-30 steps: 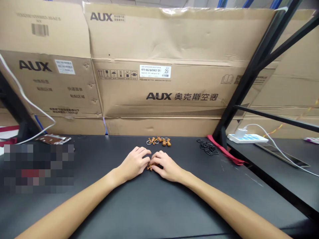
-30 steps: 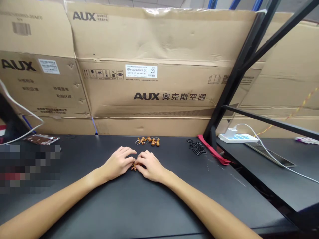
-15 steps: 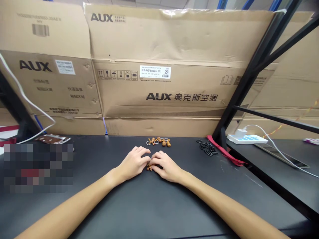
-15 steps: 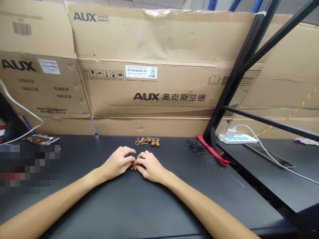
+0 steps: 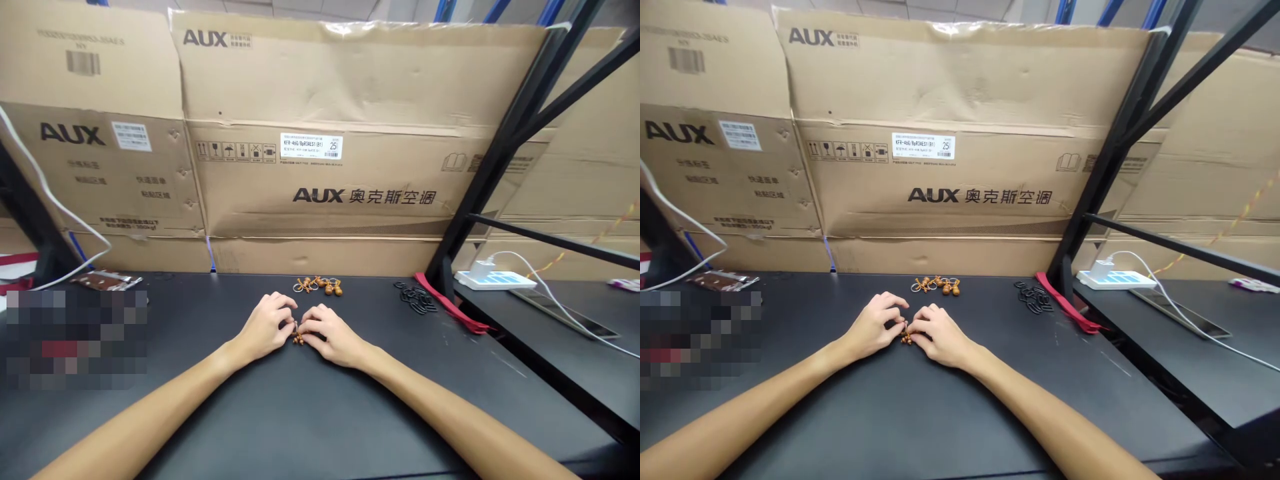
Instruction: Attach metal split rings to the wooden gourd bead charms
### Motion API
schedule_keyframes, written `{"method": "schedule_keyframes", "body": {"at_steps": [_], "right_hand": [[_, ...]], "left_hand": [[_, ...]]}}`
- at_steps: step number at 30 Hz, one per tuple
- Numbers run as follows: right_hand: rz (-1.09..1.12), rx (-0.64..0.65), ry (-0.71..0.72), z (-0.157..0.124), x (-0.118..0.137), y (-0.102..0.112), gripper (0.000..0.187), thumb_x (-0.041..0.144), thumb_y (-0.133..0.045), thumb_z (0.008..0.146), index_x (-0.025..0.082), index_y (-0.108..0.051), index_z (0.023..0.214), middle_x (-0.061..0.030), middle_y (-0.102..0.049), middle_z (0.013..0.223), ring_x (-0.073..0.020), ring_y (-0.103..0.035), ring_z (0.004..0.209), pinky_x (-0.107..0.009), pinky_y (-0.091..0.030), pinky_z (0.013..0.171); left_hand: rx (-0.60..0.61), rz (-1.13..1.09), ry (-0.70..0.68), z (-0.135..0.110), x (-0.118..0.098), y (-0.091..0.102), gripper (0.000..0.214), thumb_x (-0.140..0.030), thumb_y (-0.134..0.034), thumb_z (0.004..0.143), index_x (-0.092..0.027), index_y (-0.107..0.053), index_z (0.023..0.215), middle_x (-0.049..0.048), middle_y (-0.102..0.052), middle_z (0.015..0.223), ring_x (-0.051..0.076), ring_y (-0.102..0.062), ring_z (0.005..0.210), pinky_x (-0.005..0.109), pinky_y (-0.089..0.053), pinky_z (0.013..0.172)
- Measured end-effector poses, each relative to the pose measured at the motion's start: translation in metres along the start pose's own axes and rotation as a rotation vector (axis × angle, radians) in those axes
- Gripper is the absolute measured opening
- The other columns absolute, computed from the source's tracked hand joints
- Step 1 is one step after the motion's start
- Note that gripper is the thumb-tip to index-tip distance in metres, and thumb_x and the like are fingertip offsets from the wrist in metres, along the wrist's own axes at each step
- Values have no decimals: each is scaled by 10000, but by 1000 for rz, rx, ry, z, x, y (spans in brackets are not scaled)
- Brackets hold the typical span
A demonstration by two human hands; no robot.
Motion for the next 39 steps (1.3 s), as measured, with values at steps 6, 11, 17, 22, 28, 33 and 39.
{"method": "schedule_keyframes", "body": {"at_steps": [6, 11, 17, 22, 28, 33, 39], "right_hand": [[1, -8, 2, 1, 0, 0, 143, 234, -498, 930, 221, -640, 946, -50, -585, 973, -176, -489, 883, -335, -406, 819], [-1, -26, -48, 0, -4, 0, 117, 220, -509, 920, 216, -626, 933, -46, -594, 952, -181, -489, 876, -337, -408, 798], [7, -6, -37, 0, -4, 0, 131, 217, -498, 926, 222, -628, 940, -43, -594, 954, -179, -492, 884, -338, -406, 814], [8, 29, 15, -1, 3, 0, 120, 230, -513, 924, 222, -631, 944, -41, -584, 984, -170, -489, 904, -331, -397, 838], [-44, 5, -40, 0, -1, 0, 123, 214, -494, 924, 203, -616, 916, -46, -598, 962, -170, -494, 876, -322, -394, 802], [-144, -69, -177, -2, -28, 4, 135, 233, -499, 928, 203, -631, 937, -55, -613, 959, -177, -511, 865, -316, -399, 775], [-249, -129, -330, -6, -49, 8, 185, 240, -485, 938, 222, -647, 1024, -60, -620, 975, -192, -532, 902, -317, -415, 779]], "left_hand": [[20, 16, 29, 0, 2, -1, 152, -144, -573, 808, -175, -596, 661, 49, -644, 1021, 199, -555, 906, 367, -425, 792], [79, 130, -177, 0, -11, -1, 155, -155, -495, 898, -190, -640, 858, 74, -615, 1100, 207, -545, 960, 358, -403, 792], [109, 172, -257, -1, -13, -3, 185, -178, -484, 924, -187, -642, 828, 65, -633, 1060, 206, -538, 947, 355, -390, 773], [43, 138, -110, 0, -2, -2, 197, -157, -501, 900, -172, -636, 756, 60, -651, 1010, 197, -546, 907, 357, -398, 776], [65, 115, 168, -1, 34, -4, 128, -201, -570, 844, -182, -645, 742, 46, -650, 989, 211, -563, 927, 357, -408, 807], [122, 155, 393, -6, 61, -5, 154, -222, -527, 858, -195, -656, 777, 47, -658, 941, 229, -580, 907, 365, -421, 805], [52, 206, 350, -6, 55, 2, 234, -162, -440, 891, -162, -620, 1040, 98, -640, 1060, 254, -579, 978, 381, -434, 840]]}}
Point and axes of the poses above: each hand's wrist, its own z-axis towards the middle knuckle, its own y-axis out of the back of the hand, x = y × z, the point moved 6 cm from there along z, towards the middle knuckle
